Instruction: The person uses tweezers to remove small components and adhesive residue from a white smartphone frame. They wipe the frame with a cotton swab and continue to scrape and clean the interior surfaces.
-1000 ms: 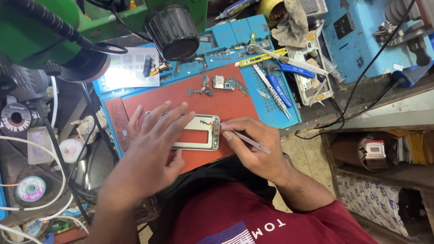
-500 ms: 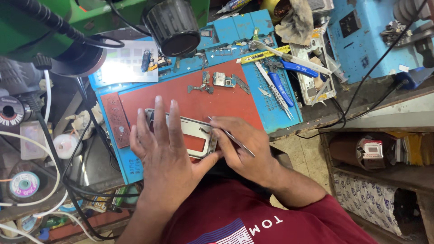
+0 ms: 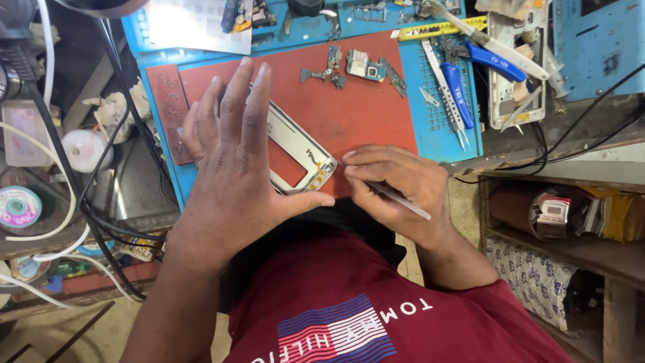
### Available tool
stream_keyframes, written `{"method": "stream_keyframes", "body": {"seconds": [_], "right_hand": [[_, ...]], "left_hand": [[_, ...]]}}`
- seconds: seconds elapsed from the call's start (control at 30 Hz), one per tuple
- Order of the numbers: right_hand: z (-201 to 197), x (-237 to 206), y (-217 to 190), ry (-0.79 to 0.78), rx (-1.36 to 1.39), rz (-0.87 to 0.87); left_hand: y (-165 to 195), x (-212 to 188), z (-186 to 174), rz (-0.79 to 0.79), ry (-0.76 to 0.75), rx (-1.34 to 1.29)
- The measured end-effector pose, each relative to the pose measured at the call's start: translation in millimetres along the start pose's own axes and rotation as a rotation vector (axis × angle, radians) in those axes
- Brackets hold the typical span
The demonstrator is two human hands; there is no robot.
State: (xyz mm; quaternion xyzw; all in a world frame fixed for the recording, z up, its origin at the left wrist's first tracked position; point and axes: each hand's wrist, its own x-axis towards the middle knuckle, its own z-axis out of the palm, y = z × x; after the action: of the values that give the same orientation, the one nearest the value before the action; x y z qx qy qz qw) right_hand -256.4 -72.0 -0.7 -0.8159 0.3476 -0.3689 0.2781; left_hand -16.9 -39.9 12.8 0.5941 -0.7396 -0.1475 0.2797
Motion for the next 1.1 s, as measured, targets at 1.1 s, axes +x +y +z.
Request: {"method": "stream_keyframes", "body": {"seconds": [1.1], "right_hand": [[13.1,-0.4,9.1,-0.001,-0.074,-0.196]], "left_hand": [[-8.4,-10.2,14.3,-0.007,0.073,-0.003]]}}
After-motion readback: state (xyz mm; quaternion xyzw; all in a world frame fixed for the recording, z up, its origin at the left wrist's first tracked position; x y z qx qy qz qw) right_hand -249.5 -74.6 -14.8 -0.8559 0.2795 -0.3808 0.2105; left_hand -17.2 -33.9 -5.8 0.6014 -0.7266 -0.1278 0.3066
